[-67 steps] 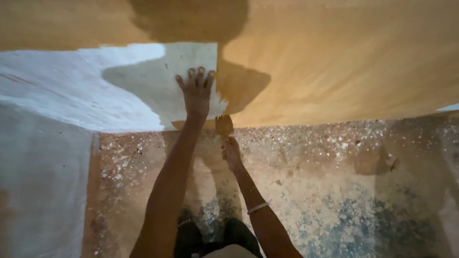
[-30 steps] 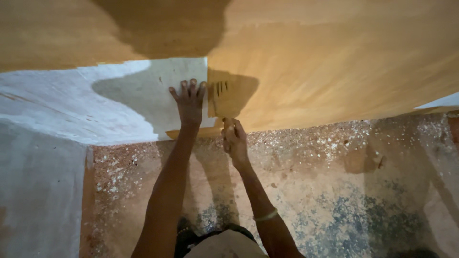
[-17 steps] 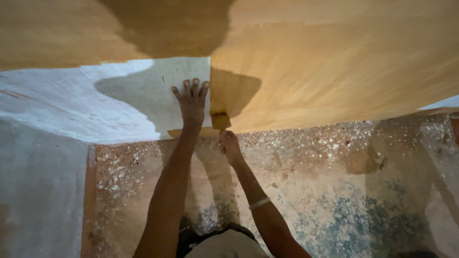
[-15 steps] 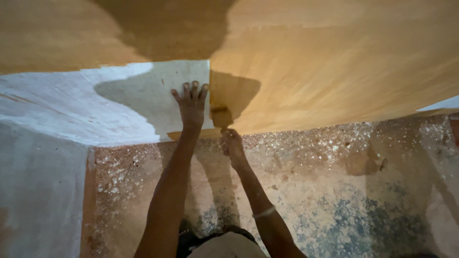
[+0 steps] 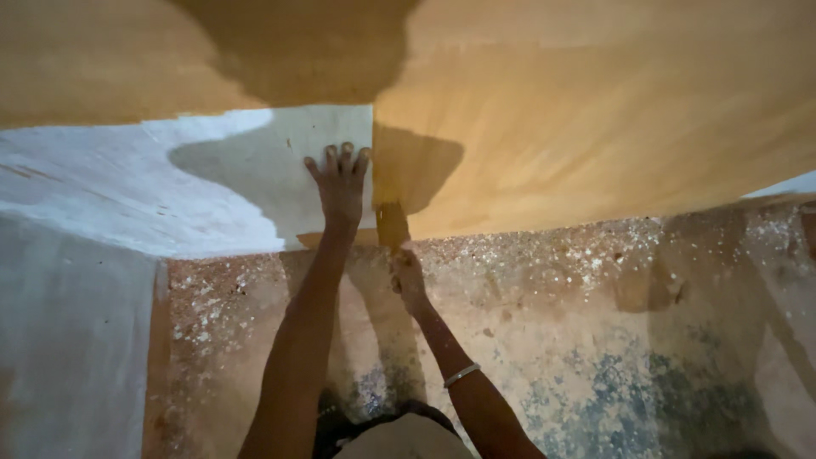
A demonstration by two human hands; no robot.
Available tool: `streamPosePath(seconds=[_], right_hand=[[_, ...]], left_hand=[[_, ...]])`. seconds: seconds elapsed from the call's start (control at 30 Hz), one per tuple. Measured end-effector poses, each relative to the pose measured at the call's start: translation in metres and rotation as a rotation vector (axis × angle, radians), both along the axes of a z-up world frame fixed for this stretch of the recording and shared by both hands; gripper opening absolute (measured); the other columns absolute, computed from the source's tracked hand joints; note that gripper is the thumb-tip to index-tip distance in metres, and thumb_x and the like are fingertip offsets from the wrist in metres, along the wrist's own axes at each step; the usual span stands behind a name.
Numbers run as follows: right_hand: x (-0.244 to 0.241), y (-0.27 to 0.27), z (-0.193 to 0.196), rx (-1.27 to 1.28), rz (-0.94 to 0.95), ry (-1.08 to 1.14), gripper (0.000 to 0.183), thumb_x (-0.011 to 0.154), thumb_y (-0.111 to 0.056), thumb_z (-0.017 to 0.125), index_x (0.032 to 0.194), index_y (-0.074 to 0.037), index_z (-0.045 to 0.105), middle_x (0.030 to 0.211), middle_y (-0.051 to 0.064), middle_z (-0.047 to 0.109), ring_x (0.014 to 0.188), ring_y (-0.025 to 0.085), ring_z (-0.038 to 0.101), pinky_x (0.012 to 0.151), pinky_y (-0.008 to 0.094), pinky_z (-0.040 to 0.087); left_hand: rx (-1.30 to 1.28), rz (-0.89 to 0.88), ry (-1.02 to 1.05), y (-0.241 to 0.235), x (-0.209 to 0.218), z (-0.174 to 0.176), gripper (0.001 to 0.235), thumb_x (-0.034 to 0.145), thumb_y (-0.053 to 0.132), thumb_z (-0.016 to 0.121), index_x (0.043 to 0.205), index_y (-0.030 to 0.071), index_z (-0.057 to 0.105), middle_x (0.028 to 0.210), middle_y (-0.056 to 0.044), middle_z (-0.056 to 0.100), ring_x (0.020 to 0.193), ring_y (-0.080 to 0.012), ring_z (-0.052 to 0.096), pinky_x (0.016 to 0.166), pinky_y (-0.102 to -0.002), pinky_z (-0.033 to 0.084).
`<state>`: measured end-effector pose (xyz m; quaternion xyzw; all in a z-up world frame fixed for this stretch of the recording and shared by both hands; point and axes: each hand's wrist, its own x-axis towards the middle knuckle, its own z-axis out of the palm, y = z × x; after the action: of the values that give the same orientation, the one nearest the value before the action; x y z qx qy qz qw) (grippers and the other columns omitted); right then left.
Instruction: The person paints a wall with a yellowish paint using a brush. They repeatedly dip the brush into a small container on the floor to reload paint and continue applying it to the upper section of the wall.
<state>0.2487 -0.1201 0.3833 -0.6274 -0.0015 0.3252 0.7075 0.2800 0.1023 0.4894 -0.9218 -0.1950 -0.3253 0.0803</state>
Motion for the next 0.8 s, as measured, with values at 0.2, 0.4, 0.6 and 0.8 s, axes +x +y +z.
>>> streamPosePath(seconds=[0.2,0.4,0.6,0.8], right_hand=[[0.018,0.017,0.017,0.038,0.038,0.095,0.022,0.104,-0.028,0.059,0.113,-0.009,0.056,0.073,0.0,0.055,0.045,0.007,0.04,0.037,0.024,0.029],[-0.003,-0.011,0.197,-0.006,-0.019,-0.119,0.036,0.104,-0.03,0.053,0.132,-0.008,0.059,0.078,-0.002,0.06,0.048,0.003,0.039,0.038,0.02,0.029],[-0.007,-0.002,0.179,0.245,0.031,-0.329,0.036,0.109,-0.029,0.053,0.135,-0.003,0.058,0.074,-0.003,0.052,0.047,0.003,0.036,0.038,0.022,0.028],[0.002,-0.001,0.003,0.026,-0.006,0.056,0.021,0.101,-0.021,0.058,0.12,-0.013,0.057,0.072,-0.001,0.057,0.044,0.006,0.039,0.037,0.024,0.027]], left_hand=[[-0.01,0.011,0.035,0.0,-0.001,-0.008,0.059,0.089,0.008,0.07,0.141,0.023,0.047,0.142,-0.01,0.041,0.134,-0.0359,0.042,0.11,-0.077,0.031],[0.007,0.03,0.049,0.002,0.003,-0.012,0.064,0.088,0.005,0.07,0.144,0.026,0.047,0.144,-0.009,0.039,0.137,-0.0351,0.039,0.114,-0.076,0.029],[-0.007,-0.038,-0.03,0.002,0.0,-0.004,0.061,0.087,0.007,0.07,0.142,0.023,0.049,0.144,-0.01,0.041,0.135,-0.037,0.038,0.109,-0.078,0.029],[-0.049,-0.024,0.037,-0.004,-0.006,0.003,0.056,0.092,0.008,0.066,0.144,0.022,0.049,0.145,-0.009,0.043,0.136,-0.0363,0.04,0.108,-0.078,0.031]])
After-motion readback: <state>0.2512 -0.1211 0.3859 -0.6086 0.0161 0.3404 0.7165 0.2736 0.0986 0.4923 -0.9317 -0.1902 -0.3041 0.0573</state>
